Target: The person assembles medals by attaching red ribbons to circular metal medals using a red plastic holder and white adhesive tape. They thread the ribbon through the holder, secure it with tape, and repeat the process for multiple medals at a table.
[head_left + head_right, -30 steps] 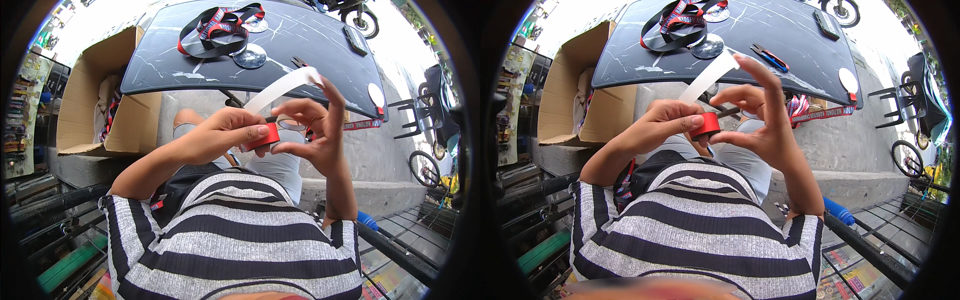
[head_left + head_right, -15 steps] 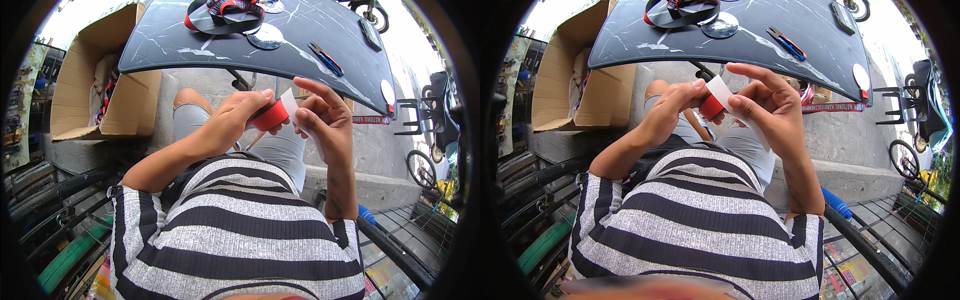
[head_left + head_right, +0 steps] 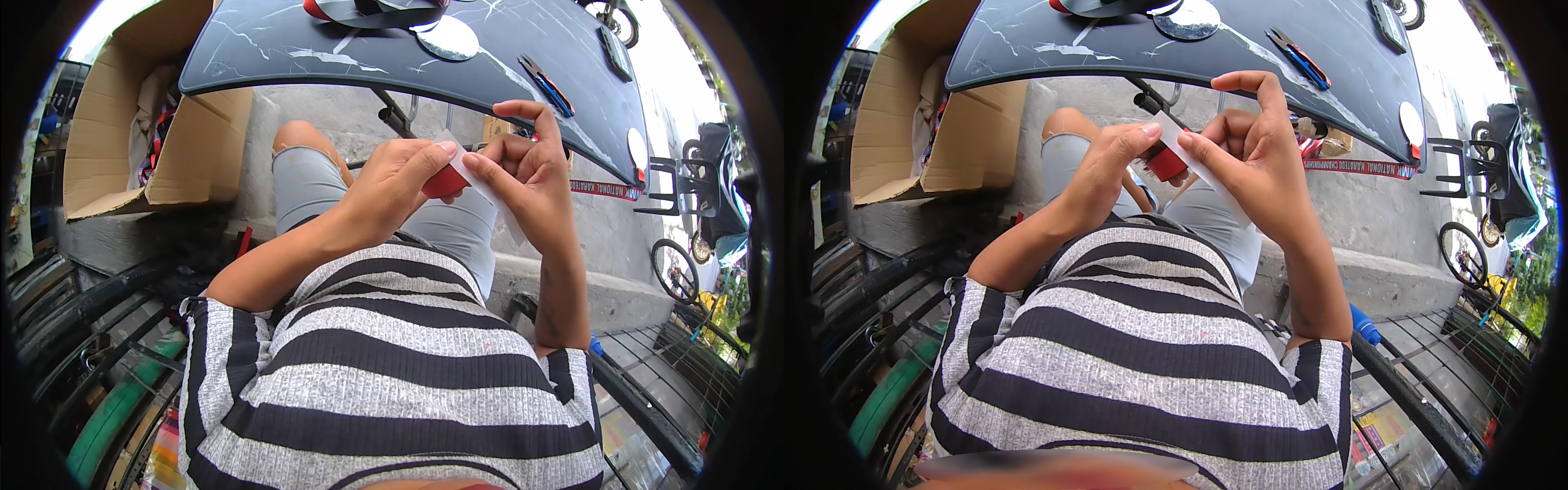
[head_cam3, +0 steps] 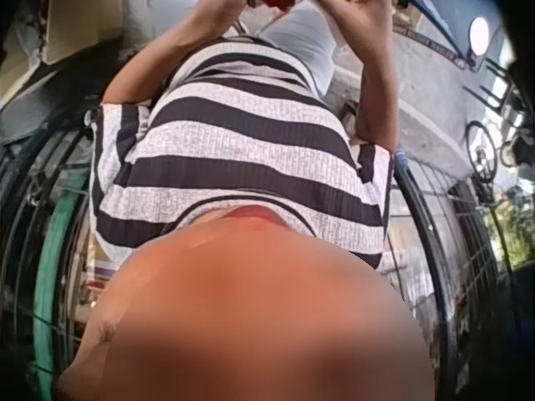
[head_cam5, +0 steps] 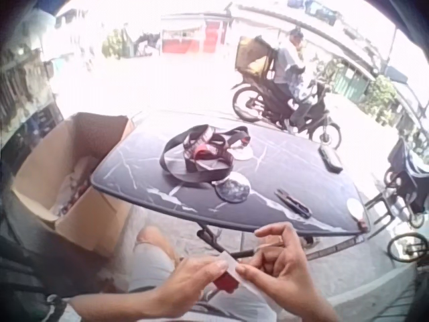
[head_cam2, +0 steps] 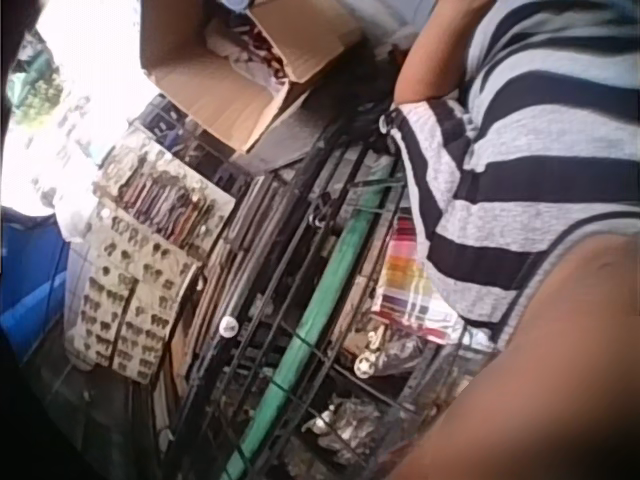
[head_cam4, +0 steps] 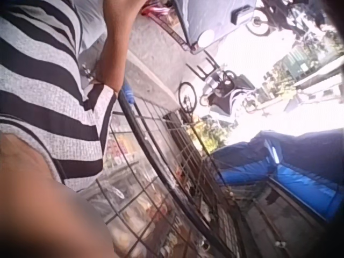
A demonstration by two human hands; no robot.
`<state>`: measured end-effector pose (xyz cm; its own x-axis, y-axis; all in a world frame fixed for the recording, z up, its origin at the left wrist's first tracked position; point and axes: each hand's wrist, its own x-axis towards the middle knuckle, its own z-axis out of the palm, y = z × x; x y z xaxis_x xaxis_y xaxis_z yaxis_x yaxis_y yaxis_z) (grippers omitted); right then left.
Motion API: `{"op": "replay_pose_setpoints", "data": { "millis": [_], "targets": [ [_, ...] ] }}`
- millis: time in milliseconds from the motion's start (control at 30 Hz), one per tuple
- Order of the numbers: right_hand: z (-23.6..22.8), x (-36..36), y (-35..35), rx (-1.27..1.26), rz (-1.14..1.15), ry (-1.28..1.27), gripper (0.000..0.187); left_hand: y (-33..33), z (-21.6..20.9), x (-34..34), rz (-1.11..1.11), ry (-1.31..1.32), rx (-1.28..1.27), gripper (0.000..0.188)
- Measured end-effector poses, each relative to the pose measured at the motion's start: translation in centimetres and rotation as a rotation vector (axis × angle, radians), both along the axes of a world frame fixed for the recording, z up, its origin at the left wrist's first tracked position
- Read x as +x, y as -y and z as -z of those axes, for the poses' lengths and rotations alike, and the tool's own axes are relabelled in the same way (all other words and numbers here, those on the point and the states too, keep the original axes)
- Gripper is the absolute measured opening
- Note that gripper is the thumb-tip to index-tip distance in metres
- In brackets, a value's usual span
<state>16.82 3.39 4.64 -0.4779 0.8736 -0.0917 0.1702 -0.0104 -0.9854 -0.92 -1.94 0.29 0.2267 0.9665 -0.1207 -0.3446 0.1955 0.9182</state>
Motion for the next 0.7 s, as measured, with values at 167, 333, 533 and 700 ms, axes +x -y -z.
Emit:
{"op": "replay_pose_setpoints", "data": {
  "millis": [167,333,533,700],
  "targets": [
    [-0.2,-0.1,-0.5,0.001,-0.05,0.097,0.052,0.1,0.2,0.2,-0.004,-0.033,-0.055,0.036],
    [0.0,-0.1,-0.6,-0.006,-0.065,0.143,0.052,-0.1,0.7,0.1,-0.002,0.022,-0.065,0.034],
    [0.6,1.7,0.7,-0.124,-0.095,0.211,0.051,-0.4,0.9,-0.9,-0.002,-0.011,-0.05,0.034],
    [2.3,2.5,-0.3,-0.038,-0.189,0.105,0.047,0.2,-0.3,-1.8,0.122,-0.15,-0.025,0.035]
  ]
}}
